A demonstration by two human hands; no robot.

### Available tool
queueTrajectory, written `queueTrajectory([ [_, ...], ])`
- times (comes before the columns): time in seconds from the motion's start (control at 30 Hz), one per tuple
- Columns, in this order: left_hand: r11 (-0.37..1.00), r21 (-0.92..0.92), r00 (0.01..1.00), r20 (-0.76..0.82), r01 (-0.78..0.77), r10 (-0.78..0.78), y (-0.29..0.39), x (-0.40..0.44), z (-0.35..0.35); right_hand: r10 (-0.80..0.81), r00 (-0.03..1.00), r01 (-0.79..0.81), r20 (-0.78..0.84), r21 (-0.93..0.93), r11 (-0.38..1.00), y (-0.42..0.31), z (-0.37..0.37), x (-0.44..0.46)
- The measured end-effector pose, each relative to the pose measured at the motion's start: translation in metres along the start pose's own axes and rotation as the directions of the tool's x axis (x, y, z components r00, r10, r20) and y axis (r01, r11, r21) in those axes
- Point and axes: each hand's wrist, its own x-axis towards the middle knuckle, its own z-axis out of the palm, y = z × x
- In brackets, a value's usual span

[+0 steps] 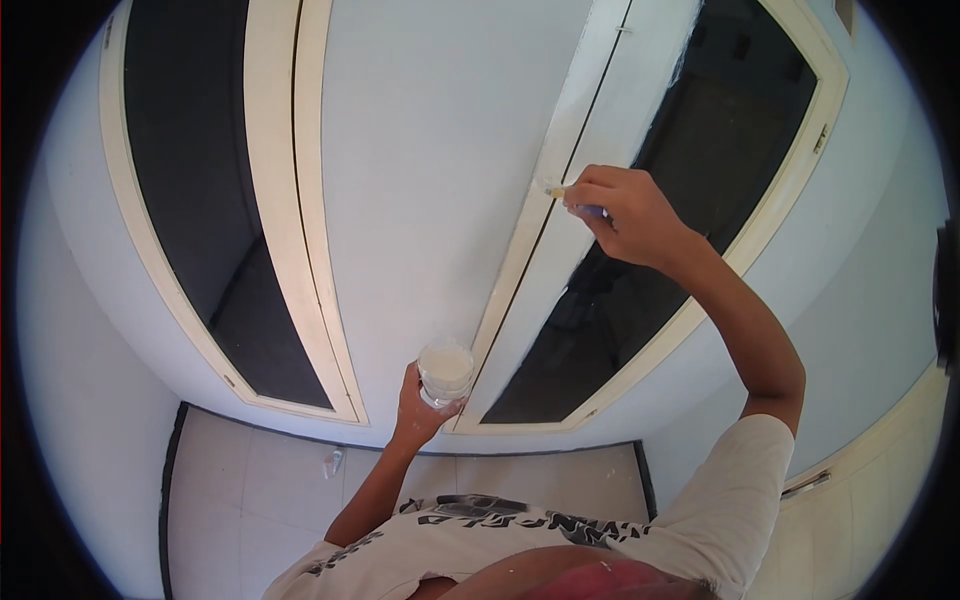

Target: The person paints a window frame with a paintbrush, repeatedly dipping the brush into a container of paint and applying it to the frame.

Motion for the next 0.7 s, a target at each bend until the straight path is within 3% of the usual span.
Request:
queueTrajectory([
  [0.03, 1.0, -0.004, 1.0, -0.003, -0.016, 0.016, 0.0, 0.002, 0.0, -0.007, 1.0, 0.007, -0.006, -0.014, 1.0, 0.007, -0.011, 0.009],
  [0.1, 1.0, 0.019, 1.0, 0.014, -0.01, 0.009, -0.001, 0.003, 0.0, 0.053, 0.979, -0.028, -0.199, 0.124, 0.992, 0.035, -0.051, 0.036],
  [0.17, 0.999, 0.018, 1.0, 0.006, -0.029, 0.029, 0.0, 0.005, 0.0, 0.134, 0.938, -0.128, -0.32, 0.038, 0.991, 0.064, -0.105, 0.067],
  [0.23, 0.999, 0.021, 0.999, -0.003, -0.048, 0.048, 0.001, 0.006, 0.001, -0.06, 0.924, 0.021, -0.378, -0.107, 0.994, 0.116, -0.167, 0.093],
  [0.27, 0.998, 0.041, 0.999, -0.009, -0.048, 0.048, 0.003, 0.008, 0.003, -0.066, 0.921, 0.024, -0.385, -0.111, 0.993, 0.119, -0.187, 0.102],
  [0.37, 0.997, 0.048, 0.998, -0.023, -0.054, 0.055, 0.005, 0.008, 0.003, 0.062, 0.791, -0.189, -0.609, -0.146, 0.971, 0.098, -0.24, 0.124],
  [0.4, 0.998, 0.038, 0.999, -0.022, -0.043, 0.044, 0.005, 0.009, 0.003, 0.021, 0.757, -0.227, -0.654, -0.232, 0.946, 0.093, -0.249, 0.128],
  [0.43, 0.998, 0.039, 0.998, -0.024, -0.049, 0.05, 0.002, 0.009, 0.003, 0.016, 0.754, -0.224, -0.656, -0.235, 0.946, 0.093, -0.249, 0.127],
  [0.5, 0.996, 0.051, 0.997, -0.022, -0.068, 0.069, -0.002, 0.009, 0.002, -0.266, 0.689, -0.138, -0.674, -0.482, 0.865, 0.09, -0.244, 0.125],
  [0.57, 0.996, 0.048, 0.997, -0.023, -0.072, 0.073, -0.003, 0.009, 0.004, -0.211, 0.786, -0.057, -0.581, -0.409, 0.911, 0.086, -0.215, 0.113],
  [0.6, 0.996, 0.047, 0.997, -0.025, -0.076, 0.077, -0.002, 0.009, 0.003, -0.293, 0.837, 0.052, -0.463, -0.465, 0.884, 0.08, -0.201, 0.103],
  [0.67, 0.996, 0.051, 0.997, -0.031, -0.071, 0.073, -0.002, 0.009, 0.003, -0.352, 0.839, 0.114, -0.415, -0.499, 0.859, 0.063, -0.158, 0.082],
  [0.7, 0.997, 0.053, 0.997, -0.039, -0.063, 0.065, -0.002, 0.009, 0.004, -0.289, 0.889, 0.128, -0.356, -0.413, 0.902, 0.05, -0.142, 0.07],
])
